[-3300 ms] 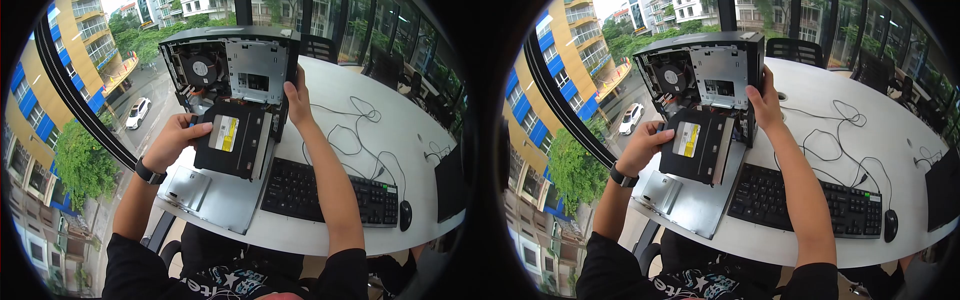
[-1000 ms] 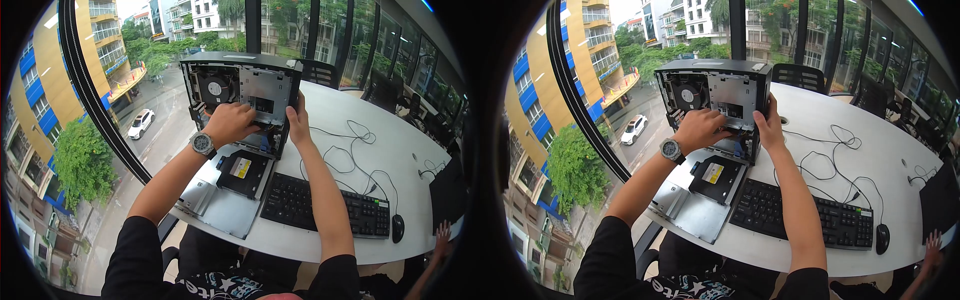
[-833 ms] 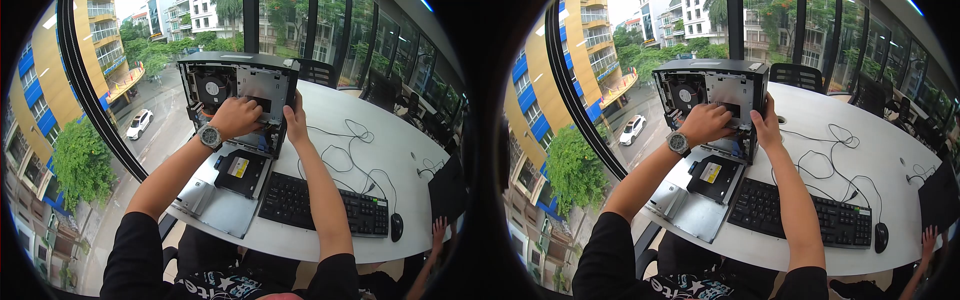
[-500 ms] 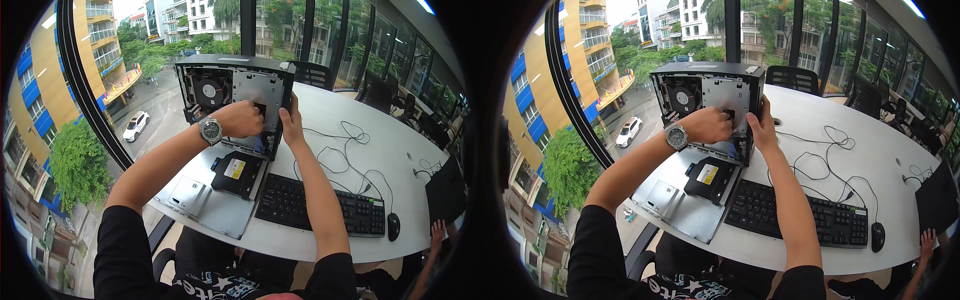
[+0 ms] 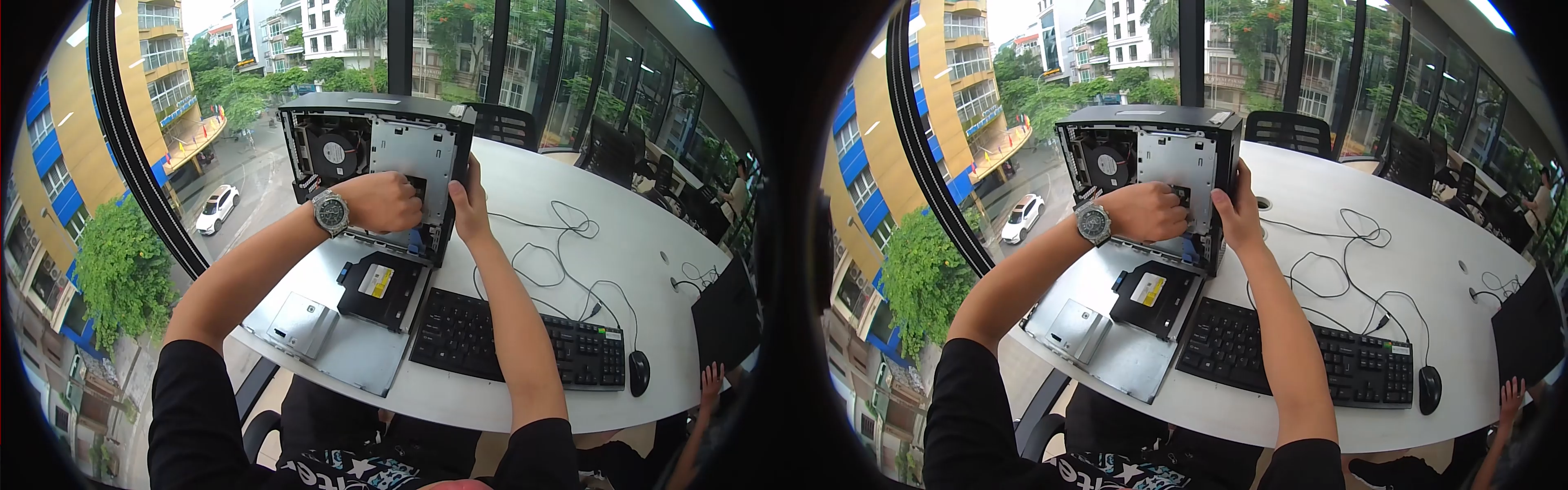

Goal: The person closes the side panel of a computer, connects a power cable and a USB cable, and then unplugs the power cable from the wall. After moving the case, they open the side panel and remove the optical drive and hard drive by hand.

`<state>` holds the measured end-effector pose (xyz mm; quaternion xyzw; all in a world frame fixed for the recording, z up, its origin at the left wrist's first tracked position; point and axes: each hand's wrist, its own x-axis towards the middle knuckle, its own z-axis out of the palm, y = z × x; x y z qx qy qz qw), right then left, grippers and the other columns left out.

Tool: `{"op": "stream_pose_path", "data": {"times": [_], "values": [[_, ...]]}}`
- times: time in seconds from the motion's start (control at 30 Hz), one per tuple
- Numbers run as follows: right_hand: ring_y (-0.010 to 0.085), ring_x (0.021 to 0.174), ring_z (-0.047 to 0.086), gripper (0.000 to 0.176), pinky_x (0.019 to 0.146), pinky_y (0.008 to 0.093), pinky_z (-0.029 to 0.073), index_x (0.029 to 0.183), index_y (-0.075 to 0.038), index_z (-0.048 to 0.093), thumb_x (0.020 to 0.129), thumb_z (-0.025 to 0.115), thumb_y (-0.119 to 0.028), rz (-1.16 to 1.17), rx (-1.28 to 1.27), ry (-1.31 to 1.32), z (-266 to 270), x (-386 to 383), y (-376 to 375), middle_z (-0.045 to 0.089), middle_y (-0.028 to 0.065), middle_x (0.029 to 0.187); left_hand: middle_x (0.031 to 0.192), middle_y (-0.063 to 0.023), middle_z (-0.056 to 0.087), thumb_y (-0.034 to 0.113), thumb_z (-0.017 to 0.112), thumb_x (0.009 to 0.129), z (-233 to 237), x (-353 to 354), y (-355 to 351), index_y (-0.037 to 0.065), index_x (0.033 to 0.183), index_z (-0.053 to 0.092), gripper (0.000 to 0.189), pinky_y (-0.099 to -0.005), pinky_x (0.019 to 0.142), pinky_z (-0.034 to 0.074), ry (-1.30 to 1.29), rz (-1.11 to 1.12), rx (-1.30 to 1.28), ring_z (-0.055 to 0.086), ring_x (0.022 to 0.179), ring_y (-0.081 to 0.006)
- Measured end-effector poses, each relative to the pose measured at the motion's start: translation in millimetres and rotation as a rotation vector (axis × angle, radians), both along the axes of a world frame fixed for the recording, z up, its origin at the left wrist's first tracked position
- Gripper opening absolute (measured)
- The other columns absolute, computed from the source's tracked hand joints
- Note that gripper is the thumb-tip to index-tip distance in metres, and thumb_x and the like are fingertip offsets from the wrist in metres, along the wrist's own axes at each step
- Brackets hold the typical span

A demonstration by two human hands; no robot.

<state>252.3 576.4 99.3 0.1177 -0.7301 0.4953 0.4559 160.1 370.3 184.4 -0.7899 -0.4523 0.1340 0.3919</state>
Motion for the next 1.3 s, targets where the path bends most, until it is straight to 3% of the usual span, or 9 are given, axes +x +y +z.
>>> {"op": "stream_pose_path", "data": {"times": [0.2,0.4,0.63,1.3], "values": [[0.0284,0.125,0.057,0.084,0.109,0.0373,0.042,0.156,0.000,0.026,0.099,0.059,-0.052,0.026,0.022,-0.006,-1.6,-0.2,4.2,0.059,0.0227,0.135,0.070,0.0003,0.055,0.017,0.066,0.080,-18.7,20.9,-22.0,0.011,0.072,0.055,0.015,-0.0322,0.060,0.052,-0.053,-0.117,-0.133,0.062,0.067,-0.0179],[0.0270,0.127,0.056,0.086,0.111,0.0369,0.041,0.156,0.003,0.024,0.100,0.061,-0.052,0.028,0.000,0.029,-4.0,-3.6,4.0,0.058,0.0223,0.136,0.068,-0.0013,0.052,0.018,0.068,0.079,-6.6,58.1,-59.4,0.010,0.069,0.051,0.021,-0.0331,0.058,0.051,-0.216,-0.087,-0.235,0.061,0.064,-0.0182],[0.0253,0.124,0.056,0.089,0.110,0.0350,0.040,0.155,0.004,0.026,0.098,0.062,-0.055,0.056,-0.024,0.030,-3.7,-6.1,3.8,0.059,0.0207,0.135,0.070,-0.0025,0.052,0.020,0.068,0.087,-7.8,84.2,-91.9,0.010,0.071,0.051,0.025,-0.0340,0.060,0.052,-0.347,0.002,-0.405,0.060,0.066,-0.0192],[0.0248,0.127,0.054,0.088,0.112,0.0356,0.039,0.155,0.002,0.027,0.098,0.062,-0.055,0.075,-0.054,-0.005,-1.8,-3.4,1.4,0.057,0.0185,0.137,0.070,-0.0038,0.057,0.019,0.067,0.086,-39.5,68.7,-72.3,0.009,0.074,0.056,0.019,-0.0359,0.063,0.053,-0.391,0.030,-0.454,0.064,0.068,-0.0212]]}}
